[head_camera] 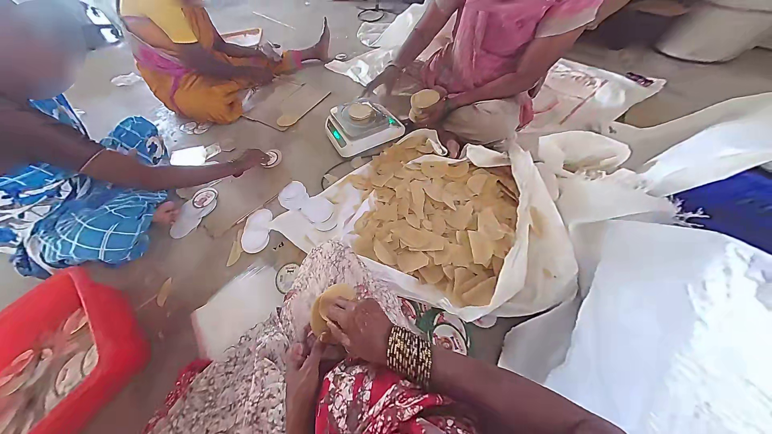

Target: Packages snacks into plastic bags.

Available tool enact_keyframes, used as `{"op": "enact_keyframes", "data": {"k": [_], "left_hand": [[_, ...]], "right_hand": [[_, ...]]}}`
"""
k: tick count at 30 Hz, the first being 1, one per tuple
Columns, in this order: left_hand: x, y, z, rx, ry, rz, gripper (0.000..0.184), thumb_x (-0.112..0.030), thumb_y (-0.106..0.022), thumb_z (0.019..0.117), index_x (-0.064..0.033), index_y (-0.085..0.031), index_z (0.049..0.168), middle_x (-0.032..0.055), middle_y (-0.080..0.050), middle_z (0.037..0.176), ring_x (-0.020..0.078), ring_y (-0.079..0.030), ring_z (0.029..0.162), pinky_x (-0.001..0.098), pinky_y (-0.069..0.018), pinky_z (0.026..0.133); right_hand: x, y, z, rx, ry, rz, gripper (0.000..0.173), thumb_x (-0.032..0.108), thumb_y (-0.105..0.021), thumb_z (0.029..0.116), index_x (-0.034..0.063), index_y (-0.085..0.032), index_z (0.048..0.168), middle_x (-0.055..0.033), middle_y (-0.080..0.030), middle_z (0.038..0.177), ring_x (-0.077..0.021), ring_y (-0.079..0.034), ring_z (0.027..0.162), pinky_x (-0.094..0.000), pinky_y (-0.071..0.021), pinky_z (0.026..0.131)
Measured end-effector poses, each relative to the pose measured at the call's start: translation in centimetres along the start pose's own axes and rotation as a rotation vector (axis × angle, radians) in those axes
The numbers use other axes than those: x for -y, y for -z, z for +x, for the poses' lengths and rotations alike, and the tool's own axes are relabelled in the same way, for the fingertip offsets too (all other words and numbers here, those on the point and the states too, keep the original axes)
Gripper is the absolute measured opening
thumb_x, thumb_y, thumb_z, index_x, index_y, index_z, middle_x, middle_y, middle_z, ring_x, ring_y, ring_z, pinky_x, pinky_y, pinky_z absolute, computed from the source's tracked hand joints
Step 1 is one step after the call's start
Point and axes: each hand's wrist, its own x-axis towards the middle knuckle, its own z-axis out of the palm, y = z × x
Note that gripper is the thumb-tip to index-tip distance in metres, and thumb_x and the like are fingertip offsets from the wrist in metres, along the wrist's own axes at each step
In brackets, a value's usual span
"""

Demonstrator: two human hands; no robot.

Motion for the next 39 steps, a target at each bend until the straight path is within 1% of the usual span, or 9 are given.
{"op": "enact_keyframes", "data": {"k": [9, 14, 19, 25, 29, 31, 33, 34, 39], "left_hand": [[0.1, 0.0, -0.1, -0.090, 0.079, 0.026, 0.018, 0.000, -0.060, 0.0948, 0.0054, -0.061, 0.112, 0.0037, -0.071, 0.086, 0.0069, -0.070, 0.078, 0.0262, -0.0608, 0.076], [0.4, -0.1, 0.0, -0.074, 0.082, -0.072, 0.010, 0.002, -0.058, 0.0955, 0.0038, -0.062, 0.105, 0.0047, -0.073, 0.081, 0.0128, -0.073, 0.072, 0.0319, -0.0642, 0.070], [0.4, 0.1, 0.1, -0.064, 0.104, -0.093, 0.008, 0.004, -0.056, 0.0970, 0.0043, -0.061, 0.103, 0.0069, -0.074, 0.078, 0.0159, -0.074, 0.070, 0.0345, -0.0650, 0.067], [-0.6, -0.4, -0.4, -0.064, 0.149, -0.106, 0.014, 0.003, -0.053, 0.1003, 0.0048, -0.060, 0.112, 0.0076, -0.074, 0.081, 0.0167, -0.074, 0.069, 0.0337, -0.0648, 0.066], [-0.4, -0.4, -0.3, -0.092, 0.168, -0.112, 0.010, 0.002, -0.055, 0.0997, 0.0046, -0.063, 0.104, 0.0089, -0.074, 0.079, 0.0181, -0.074, 0.069, 0.0361, -0.0645, 0.067], [-0.3, -0.5, -0.2, -0.093, 0.161, -0.130, 0.009, 0.002, -0.054, 0.0992, 0.0044, -0.062, 0.103, 0.0086, -0.074, 0.078, 0.0179, -0.074, 0.068, 0.0359, -0.0647, 0.066], [-0.1, -0.5, -0.2, -0.086, 0.157, -0.157, 0.010, 0.003, -0.054, 0.0985, 0.0053, -0.062, 0.104, 0.0097, -0.074, 0.080, 0.0188, -0.074, 0.069, 0.0364, -0.0649, 0.067], [0.0, -0.4, -0.2, -0.084, 0.161, -0.160, 0.011, 0.003, -0.055, 0.0986, 0.0064, -0.062, 0.106, 0.0107, -0.074, 0.082, 0.0194, -0.074, 0.071, 0.0368, -0.0648, 0.068], [-0.1, -0.1, -0.2, -0.062, 0.154, -0.222, 0.017, 0.005, -0.056, 0.0971, 0.0074, -0.060, 0.114, 0.0115, -0.074, 0.086, 0.0192, -0.074, 0.074, 0.0362, -0.0646, 0.069]], "right_hand": [[-9.3, 8.8, -1.8, -0.818, -0.274, 0.217, 0.031, 0.023, -0.054, 0.1022, 0.0000, -0.073, 0.110, -0.0163, -0.073, 0.091, -0.0301, -0.070, 0.084, -0.0511, -0.0549, 0.080], [-20.2, 13.7, -4.4, -0.703, -0.911, 0.122, 0.046, 0.035, -0.060, 0.1025, -0.0011, -0.063, 0.131, -0.0303, -0.064, 0.126, -0.0473, -0.059, 0.124, -0.0653, -0.0424, 0.103], [-28.7, 13.6, -5.0, -0.615, -1.236, 0.121, 0.057, 0.035, -0.074, 0.0905, -0.0080, -0.061, 0.127, -0.0330, -0.058, 0.136, -0.0462, -0.054, 0.131, -0.0636, -0.0419, 0.105], [-29.7, 14.5, -6.6, -0.854, -1.027, 0.243, 0.027, 0.020, -0.067, 0.0961, 0.0034, -0.074, 0.115, -0.0287, -0.067, 0.123, -0.0468, -0.060, 0.122, -0.0660, -0.0421, 0.103], [-26.2, 16.3, -7.3, -0.976, -0.896, 0.323, 0.027, 0.020, -0.070, 0.0969, -0.0029, -0.073, 0.109, -0.0312, -0.068, 0.113, -0.0468, -0.062, 0.113, -0.0672, -0.0415, 0.098], [-23.9, 16.7, -7.1, -1.073, -0.783, 0.472, 0.022, 0.017, -0.071, 0.0957, -0.0042, -0.071, 0.100, -0.0232, -0.067, 0.096, -0.0333, -0.062, 0.092, -0.0564, -0.0465, 0.085], [-20.5, 16.8, -6.6, -1.101, -0.608, 0.710, 0.012, 0.014, -0.066, 0.0979, 0.0081, -0.065, 0.088, 0.0015, -0.060, 0.072, -0.0055, -0.054, 0.062, -0.0255, -0.0473, 0.059], [-18.8, 16.7, -6.3, -1.066, -0.482, 0.874, 0.013, 0.010, -0.062, 0.0993, 0.0094, -0.066, 0.087, 0.0053, -0.060, 0.067, -0.0011, -0.052, 0.053, -0.0182, -0.0452, 0.050], [-13.5, 14.9, -3.7, -0.667, -0.175, 1.039, 0.021, -0.001, -0.060, 0.0965, 0.0095, -0.066, 0.080, 0.0055, -0.063, 0.067, -0.0003, -0.053, 0.054, -0.0151, -0.0438, 0.051]]}}
